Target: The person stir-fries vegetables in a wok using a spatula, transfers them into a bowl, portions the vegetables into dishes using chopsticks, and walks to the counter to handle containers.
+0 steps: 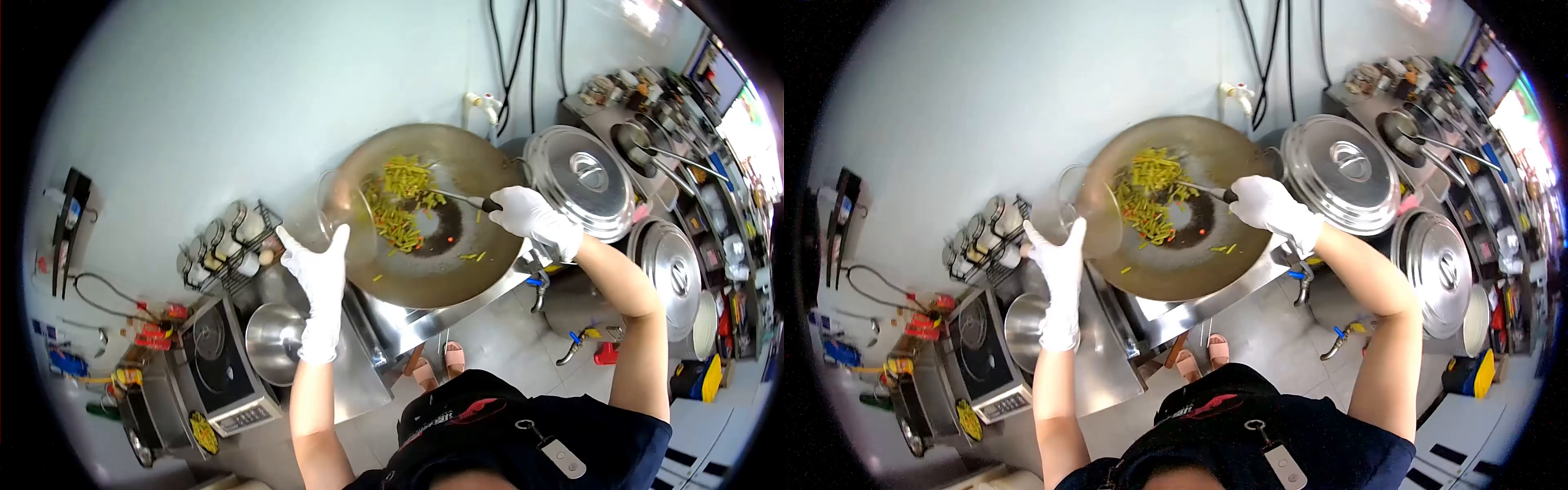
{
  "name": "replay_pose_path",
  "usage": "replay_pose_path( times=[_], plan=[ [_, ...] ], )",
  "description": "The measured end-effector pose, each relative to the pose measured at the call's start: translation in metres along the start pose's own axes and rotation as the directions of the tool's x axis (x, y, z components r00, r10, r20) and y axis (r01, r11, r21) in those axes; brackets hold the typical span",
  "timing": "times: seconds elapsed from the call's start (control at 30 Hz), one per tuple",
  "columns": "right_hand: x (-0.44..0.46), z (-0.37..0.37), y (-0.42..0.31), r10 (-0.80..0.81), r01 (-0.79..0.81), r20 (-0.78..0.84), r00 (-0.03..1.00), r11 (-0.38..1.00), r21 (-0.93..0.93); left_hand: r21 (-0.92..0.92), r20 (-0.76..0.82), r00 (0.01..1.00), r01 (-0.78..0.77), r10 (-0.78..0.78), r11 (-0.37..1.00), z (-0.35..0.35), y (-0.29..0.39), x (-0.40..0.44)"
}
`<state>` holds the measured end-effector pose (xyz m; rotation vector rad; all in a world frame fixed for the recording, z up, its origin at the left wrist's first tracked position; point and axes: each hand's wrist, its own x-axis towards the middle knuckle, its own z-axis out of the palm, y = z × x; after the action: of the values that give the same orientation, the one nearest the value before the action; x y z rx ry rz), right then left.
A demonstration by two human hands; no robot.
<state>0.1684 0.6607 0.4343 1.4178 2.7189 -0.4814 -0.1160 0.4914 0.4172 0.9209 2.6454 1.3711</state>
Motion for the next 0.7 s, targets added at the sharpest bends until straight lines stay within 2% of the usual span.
replay_pose_path(
  times=[0.03,0.1,0.17,0.2,0.23,0.27,0.3,0.33,0.37,0.4,0.43,0.5,0.53,0.57,0.6,0.63,0.67,0.7],
  plan=[
    [-0.015,-0.023,-0.008,-0.033,0.032,-0.017,0.999,0.999,-0.026,0.058,-0.014,0.998,-0.061,0.062,0.996,0.016,0.003,0.0],
    [-0.033,-0.047,-0.015,-0.056,0.054,-0.062,0.997,0.998,-0.038,0.06,0.02,1.0,-0.005,0.003,0.998,0.039,0.017,-0.001],
    [-0.069,-0.074,-0.031,-0.118,0.129,-0.109,0.987,0.987,0.097,-0.303,0.051,0.998,-0.007,0.024,0.953,0.085,-0.004,0.01],
    [-0.076,-0.071,-0.034,-0.138,0.135,-0.123,0.983,0.99,-0.033,-0.613,0.305,0.952,0.19,0.007,0.767,0.098,-0.012,0.019],
    [-0.09,-0.067,-0.043,-0.163,0.106,-0.204,0.965,0.959,-0.262,-0.738,0.558,0.827,0.456,0.07,0.497,0.111,-0.016,0.018],
    [-0.104,-0.06,-0.037,-0.491,0.347,-0.46,0.74,0.864,-0.364,-0.7,0.655,0.755,0.625,-0.037,0.344,0.104,0.003,-0.001],
    [-0.098,-0.045,-0.042,-0.443,0.202,-0.491,0.75,0.86,-0.468,-0.625,0.745,0.65,0.759,-0.15,0.182,0.09,0.016,-0.014],
    [-0.096,-0.038,-0.049,-0.445,0.063,-0.52,0.729,0.8,-0.597,-0.638,0.757,0.649,0.76,-0.077,0.127,0.102,0.008,-0.018],
    [-0.105,-0.044,-0.059,-0.432,-0.058,-0.481,0.762,0.695,-0.716,-0.653,0.755,0.655,0.755,-0.024,0.065,0.107,0.008,-0.02],
    [-0.107,-0.043,-0.06,-0.456,-0.072,-0.507,0.732,0.687,-0.723,-0.716,0.693,0.72,0.692,-0.018,0.095,0.112,0.005,-0.026],
    [-0.107,-0.044,-0.061,-0.488,-0.077,-0.524,0.699,0.676,-0.733,-0.696,0.715,0.699,0.71,0.014,0.108,0.111,0.006,-0.026],
    [-0.12,-0.063,-0.066,-0.467,-0.087,-0.517,0.718,0.676,-0.732,-0.661,0.749,0.66,0.739,0.059,0.132,0.102,0.003,-0.025],
    [-0.122,-0.072,-0.062,-0.467,0.019,-0.557,0.687,0.777,-0.629,-0.645,0.764,0.643,0.762,0.047,0.066,0.092,0.013,-0.028],
    [-0.131,-0.084,-0.058,-0.51,0.011,-0.565,0.649,0.749,-0.662,-0.673,0.74,0.665,0.73,0.105,0.121,0.089,0.006,-0.025],
    [-0.137,-0.097,-0.056,-0.426,0.064,-0.528,0.735,0.818,-0.571,-0.676,0.735,0.66,0.733,0.159,0.081,0.089,0.0,-0.018],
    [-0.127,-0.108,-0.058,-0.159,-0.049,-0.45,0.879,0.908,-0.416,-0.709,0.691,0.723,0.675,0.008,0.204,0.058,0.018,-0.025],
    [-0.135,-0.139,-0.073,0.072,-0.128,-0.199,0.977,0.951,-0.282,-0.739,0.64,0.761,0.647,-0.108,0.185,0.057,0.003,-0.016],
    [-0.122,-0.13,-0.047,-0.06,-0.044,-0.313,0.948,0.948,-0.314,-0.68,0.687,0.707,0.707,-0.168,0.192,0.053,-0.027,-0.002]
  ],
)
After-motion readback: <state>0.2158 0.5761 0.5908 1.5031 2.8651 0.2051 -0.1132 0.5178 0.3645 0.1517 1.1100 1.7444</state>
